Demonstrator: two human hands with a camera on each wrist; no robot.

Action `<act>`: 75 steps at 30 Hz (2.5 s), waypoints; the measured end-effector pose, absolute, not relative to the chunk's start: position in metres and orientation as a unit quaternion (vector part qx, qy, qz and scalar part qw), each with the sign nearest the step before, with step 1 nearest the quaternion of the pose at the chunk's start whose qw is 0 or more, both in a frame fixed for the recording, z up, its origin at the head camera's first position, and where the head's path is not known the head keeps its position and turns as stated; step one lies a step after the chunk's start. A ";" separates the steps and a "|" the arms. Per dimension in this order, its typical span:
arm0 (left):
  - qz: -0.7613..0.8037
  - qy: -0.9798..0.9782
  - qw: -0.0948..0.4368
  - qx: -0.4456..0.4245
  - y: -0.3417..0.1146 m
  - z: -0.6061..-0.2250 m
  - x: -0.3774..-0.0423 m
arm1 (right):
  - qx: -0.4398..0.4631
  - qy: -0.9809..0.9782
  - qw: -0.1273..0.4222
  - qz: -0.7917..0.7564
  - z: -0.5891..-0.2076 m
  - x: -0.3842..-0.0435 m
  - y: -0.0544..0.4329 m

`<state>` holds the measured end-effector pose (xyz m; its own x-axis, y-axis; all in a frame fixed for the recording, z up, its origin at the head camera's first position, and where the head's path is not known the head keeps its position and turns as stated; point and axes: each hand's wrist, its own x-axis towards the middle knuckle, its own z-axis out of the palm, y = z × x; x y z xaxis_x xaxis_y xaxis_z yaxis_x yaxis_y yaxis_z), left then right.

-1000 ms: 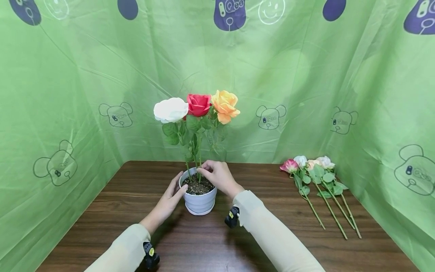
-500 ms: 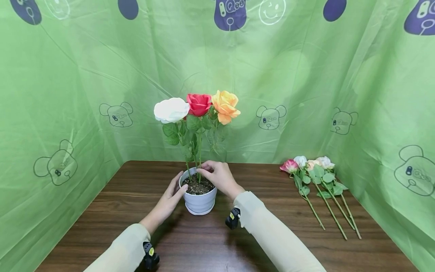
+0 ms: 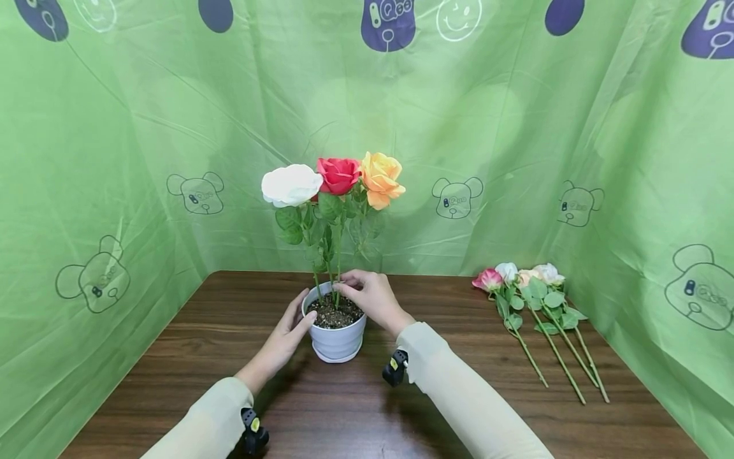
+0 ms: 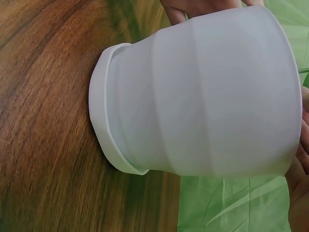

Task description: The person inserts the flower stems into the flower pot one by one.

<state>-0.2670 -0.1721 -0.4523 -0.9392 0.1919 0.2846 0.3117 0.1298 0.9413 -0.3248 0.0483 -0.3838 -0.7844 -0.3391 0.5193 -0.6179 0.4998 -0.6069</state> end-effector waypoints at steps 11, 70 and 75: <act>-0.637 -0.751 0.048 -0.168 -0.171 -0.451 -0.267 | 0.278 -0.848 0.167 0.420 -0.381 -0.323 0.059; -0.636 -0.752 0.052 -0.164 -0.171 -0.451 -0.266 | 0.138 -0.919 0.185 0.319 -0.442 -0.297 0.304; -0.637 -0.751 0.052 -0.167 -0.171 -0.452 -0.267 | 0.123 -0.927 0.180 0.306 -0.446 -0.292 0.323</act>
